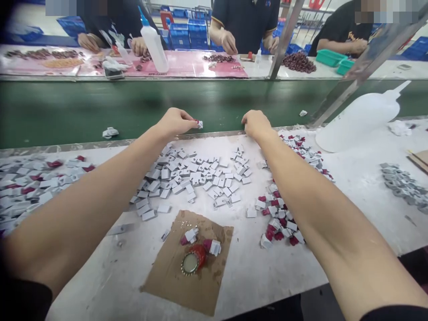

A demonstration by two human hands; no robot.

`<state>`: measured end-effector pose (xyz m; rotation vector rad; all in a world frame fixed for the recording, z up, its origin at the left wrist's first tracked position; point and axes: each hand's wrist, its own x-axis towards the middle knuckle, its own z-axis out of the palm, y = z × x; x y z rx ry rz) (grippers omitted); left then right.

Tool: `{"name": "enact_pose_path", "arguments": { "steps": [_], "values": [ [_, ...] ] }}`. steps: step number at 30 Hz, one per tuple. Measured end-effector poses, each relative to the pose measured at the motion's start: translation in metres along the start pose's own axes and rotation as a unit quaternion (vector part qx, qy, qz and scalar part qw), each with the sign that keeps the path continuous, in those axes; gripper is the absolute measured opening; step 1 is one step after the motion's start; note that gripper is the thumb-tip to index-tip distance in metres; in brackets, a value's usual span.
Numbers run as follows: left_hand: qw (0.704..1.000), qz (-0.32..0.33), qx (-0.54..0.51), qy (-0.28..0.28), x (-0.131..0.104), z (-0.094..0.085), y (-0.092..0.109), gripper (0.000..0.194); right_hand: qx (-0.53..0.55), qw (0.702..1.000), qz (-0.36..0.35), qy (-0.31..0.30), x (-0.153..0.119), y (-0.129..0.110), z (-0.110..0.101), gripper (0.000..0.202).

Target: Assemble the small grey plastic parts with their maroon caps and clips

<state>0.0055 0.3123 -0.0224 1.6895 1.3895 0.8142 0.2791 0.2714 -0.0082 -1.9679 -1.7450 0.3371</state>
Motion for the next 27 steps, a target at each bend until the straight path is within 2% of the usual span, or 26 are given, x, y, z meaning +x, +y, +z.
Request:
{"name": "enact_pose_path", "arguments": {
  "steps": [2, 4, 7, 9, 11, 12, 14, 17, 20, 23, 27],
  "values": [
    [0.994, -0.062, 0.086, 0.013, 0.002, -0.006, 0.001, 0.025, 0.015, 1.000, 0.002, -0.002, 0.000, -0.004, 0.001, 0.019],
    [0.982, -0.093, 0.165, 0.024, -0.005, -0.009, 0.010, 0.039, 0.044, 0.999, 0.002, 0.004, -0.011, -0.009, -0.005, 0.016],
    [0.971, -0.045, 0.230, 0.040, -0.027, -0.005, 0.032, 0.051, 0.102, 0.995, 0.009, -0.001, -0.050, -0.014, -0.024, 0.018],
    [0.969, 0.016, 0.247, 0.009, -0.046, 0.008, 0.045, 0.047, 0.150, 0.988, 0.021, -0.019, -0.091, -0.012, -0.040, 0.022],
    [0.963, 0.080, 0.250, -0.063, -0.065, 0.027, 0.055, 0.028, 0.220, 0.974, 0.045, -0.039, -0.143, -0.008, -0.055, 0.026],
    [0.956, 0.106, 0.255, -0.095, -0.074, 0.037, 0.059, 0.018, 0.224, 0.972, 0.054, -0.038, -0.171, -0.005, -0.061, 0.031],
    [0.943, 0.140, 0.274, -0.130, -0.087, 0.058, 0.063, 0.014, 0.215, 0.975, 0.055, -0.026, -0.230, -0.002, -0.067, 0.035],
    [0.933, 0.145, 0.302, -0.132, -0.095, 0.080, 0.064, 0.018, 0.157, 0.987, 0.017, -0.018, -0.309, 0.001, -0.063, 0.023],
    [0.934, 0.134, 0.301, -0.136, -0.092, 0.090, 0.064, 0.017, 0.129, 0.989, -0.063, -0.019, -0.366, 0.002, -0.049, 0.015],
    [0.939, 0.126, 0.285, -0.143, -0.086, 0.092, 0.065, 0.011, 0.119, 0.987, -0.106, -0.009, -0.396, 0.006, -0.035, 0.021],
    [0.947, 0.131, 0.242, -0.163, -0.085, 0.086, 0.066, 0.007, 0.135, 0.987, -0.093, 0.000, -0.409, 0.012, -0.031, 0.021]
  ]
}}
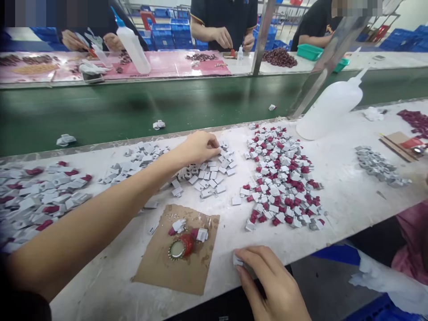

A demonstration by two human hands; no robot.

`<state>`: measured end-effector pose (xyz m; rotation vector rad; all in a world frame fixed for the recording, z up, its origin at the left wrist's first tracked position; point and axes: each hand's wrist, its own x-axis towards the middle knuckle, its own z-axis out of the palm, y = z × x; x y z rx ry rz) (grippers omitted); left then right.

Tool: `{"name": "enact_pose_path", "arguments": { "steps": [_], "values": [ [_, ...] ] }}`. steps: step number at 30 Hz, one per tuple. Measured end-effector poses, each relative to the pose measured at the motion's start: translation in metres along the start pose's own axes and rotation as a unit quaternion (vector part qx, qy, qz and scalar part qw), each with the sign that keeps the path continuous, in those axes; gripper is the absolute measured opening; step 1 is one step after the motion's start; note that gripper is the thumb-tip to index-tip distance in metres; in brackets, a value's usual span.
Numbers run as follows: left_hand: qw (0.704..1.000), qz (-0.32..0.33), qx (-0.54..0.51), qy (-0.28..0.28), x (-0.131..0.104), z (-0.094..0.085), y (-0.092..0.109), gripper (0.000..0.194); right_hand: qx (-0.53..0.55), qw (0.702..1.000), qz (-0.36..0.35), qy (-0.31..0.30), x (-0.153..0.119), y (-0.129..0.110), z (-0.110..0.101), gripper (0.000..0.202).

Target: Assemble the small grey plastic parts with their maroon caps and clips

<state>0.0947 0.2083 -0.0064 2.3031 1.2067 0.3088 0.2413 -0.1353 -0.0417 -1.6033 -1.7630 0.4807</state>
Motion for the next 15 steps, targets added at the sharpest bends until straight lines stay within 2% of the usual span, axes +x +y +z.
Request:
{"name": "enact_pose_path", "arguments": {
  "steps": [4, 6, 8, 10, 12, 15],
  "values": [
    [0.999, 0.015, -0.041, 0.018, -0.014, -0.008, -0.001, 0.005, -0.008, 0.999, 0.018, 0.035, 0.000, 0.003, -0.009, 0.011],
    [0.997, 0.012, -0.059, 0.037, -0.027, -0.012, 0.000, 0.011, -0.007, 0.998, 0.018, 0.052, 0.001, 0.005, -0.010, 0.007],
    [0.990, -0.012, -0.129, 0.048, -0.045, -0.015, 0.001, 0.020, -0.001, 0.998, 0.018, 0.063, 0.002, 0.006, -0.007, 0.007],
    [0.963, -0.057, -0.258, 0.052, -0.069, -0.019, 0.002, 0.021, 0.004, 0.998, 0.033, 0.054, 0.003, 0.007, -0.003, 0.013],
    [0.917, -0.107, -0.381, 0.055, -0.098, -0.022, 0.002, 0.019, 0.012, 0.998, 0.039, 0.039, 0.003, 0.008, 0.000, 0.018],
    [0.876, -0.165, -0.449, 0.057, -0.147, -0.024, -0.003, 0.021, 0.034, 0.999, 0.019, 0.035, 0.003, 0.009, 0.001, 0.020]
  ]
}}
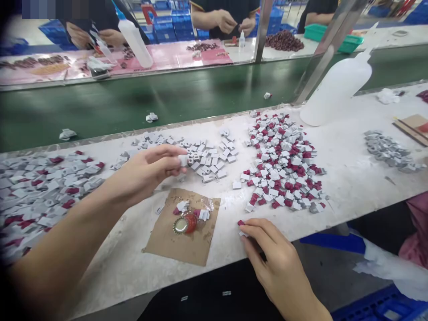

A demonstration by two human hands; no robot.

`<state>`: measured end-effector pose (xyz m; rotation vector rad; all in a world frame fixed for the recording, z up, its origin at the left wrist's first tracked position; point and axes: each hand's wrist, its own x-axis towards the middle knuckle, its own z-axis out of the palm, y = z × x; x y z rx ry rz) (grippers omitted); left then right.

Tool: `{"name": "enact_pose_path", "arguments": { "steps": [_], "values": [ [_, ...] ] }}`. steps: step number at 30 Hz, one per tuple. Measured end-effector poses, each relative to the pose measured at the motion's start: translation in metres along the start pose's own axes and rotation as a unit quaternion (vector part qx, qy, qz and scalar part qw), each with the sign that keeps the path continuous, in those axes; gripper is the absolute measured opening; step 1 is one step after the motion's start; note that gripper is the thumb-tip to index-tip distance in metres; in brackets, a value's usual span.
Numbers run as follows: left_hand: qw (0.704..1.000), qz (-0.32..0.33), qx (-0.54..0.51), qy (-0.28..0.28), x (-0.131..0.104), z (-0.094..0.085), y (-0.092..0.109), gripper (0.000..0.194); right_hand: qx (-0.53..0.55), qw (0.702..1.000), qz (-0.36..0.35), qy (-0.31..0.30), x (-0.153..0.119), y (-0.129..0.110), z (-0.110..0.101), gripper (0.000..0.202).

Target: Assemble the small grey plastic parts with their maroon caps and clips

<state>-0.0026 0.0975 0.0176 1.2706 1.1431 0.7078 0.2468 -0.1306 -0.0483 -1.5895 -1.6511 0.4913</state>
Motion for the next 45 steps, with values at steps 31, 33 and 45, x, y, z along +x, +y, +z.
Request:
{"name": "enact_pose_path", "arguments": {
  "steps": [31, 33, 45],
  "values": [
    [0.991, -0.022, -0.125, 0.040, -0.120, -0.004, -0.073, 0.016, 0.145, 0.987, -0.008, -0.069, 0.054, -0.067, 0.041, 0.027],
    [0.992, -0.013, -0.119, 0.046, -0.119, -0.003, -0.072, 0.017, 0.151, 0.986, -0.003, -0.070, 0.054, -0.068, 0.040, 0.025],
    [0.982, 0.010, -0.180, -0.065, -0.087, 0.032, -0.030, 0.019, 0.479, 0.855, 0.199, -0.011, 0.090, -0.052, 0.027, 0.008]
  ]
}}
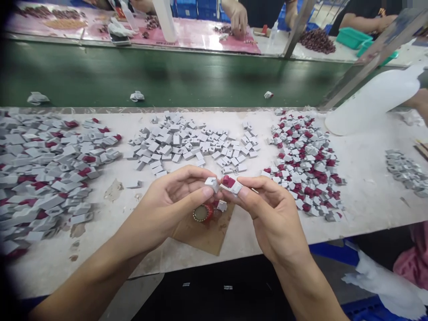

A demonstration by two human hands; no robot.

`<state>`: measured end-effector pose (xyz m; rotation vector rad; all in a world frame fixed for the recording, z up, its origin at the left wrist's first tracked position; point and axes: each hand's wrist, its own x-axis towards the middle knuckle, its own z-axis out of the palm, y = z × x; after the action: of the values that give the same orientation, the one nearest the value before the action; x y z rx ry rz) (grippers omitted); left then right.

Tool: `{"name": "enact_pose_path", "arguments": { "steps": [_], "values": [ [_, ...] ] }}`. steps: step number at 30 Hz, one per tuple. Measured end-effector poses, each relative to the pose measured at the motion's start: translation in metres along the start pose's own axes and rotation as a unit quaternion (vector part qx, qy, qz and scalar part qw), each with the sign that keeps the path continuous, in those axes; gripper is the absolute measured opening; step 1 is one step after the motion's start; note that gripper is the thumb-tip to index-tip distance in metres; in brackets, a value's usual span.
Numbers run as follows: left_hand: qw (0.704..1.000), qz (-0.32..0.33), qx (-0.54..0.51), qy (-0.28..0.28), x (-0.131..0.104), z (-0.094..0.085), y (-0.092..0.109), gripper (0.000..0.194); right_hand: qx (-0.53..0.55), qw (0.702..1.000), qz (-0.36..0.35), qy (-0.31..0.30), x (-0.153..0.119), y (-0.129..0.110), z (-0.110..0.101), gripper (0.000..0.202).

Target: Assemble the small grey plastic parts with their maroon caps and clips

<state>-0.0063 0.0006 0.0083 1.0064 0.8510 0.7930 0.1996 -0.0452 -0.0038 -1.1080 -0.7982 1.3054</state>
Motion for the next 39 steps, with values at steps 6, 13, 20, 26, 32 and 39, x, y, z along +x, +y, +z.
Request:
{"name": "enact_pose_path", "arguments": {
  "steps": [6, 13, 20, 26, 32, 39],
  "values": [
    [1.000, 0.012, 0.013, -0.002, 0.008, 0.005, -0.003, 0.023, 0.024, 1.000, -0.003, -0.016, 0.006, -0.001, 0.001, 0.008],
    [0.999, 0.009, 0.041, -0.025, 0.010, 0.004, 0.004, 0.024, -0.072, 0.996, -0.035, -0.028, 0.005, -0.001, -0.005, 0.007],
    [0.989, 0.044, 0.133, -0.049, 0.020, -0.005, 0.014, 0.009, -0.138, 0.986, -0.059, -0.069, 0.021, -0.023, -0.004, 0.007],
    [0.931, 0.107, 0.347, -0.037, 0.078, -0.017, 0.051, 0.008, -0.335, 0.930, -0.103, -0.113, 0.095, -0.050, -0.005, 0.014],
    [0.821, 0.108, 0.533, 0.177, 0.206, -0.056, 0.073, 0.014, -0.588, 0.791, -0.167, 0.023, 0.253, -0.054, 0.001, 0.043],
    [0.806, 0.023, 0.559, 0.194, 0.276, -0.086, 0.079, 0.009, -0.643, 0.754, -0.135, 0.008, 0.343, -0.027, 0.012, 0.042]
  ]
}}
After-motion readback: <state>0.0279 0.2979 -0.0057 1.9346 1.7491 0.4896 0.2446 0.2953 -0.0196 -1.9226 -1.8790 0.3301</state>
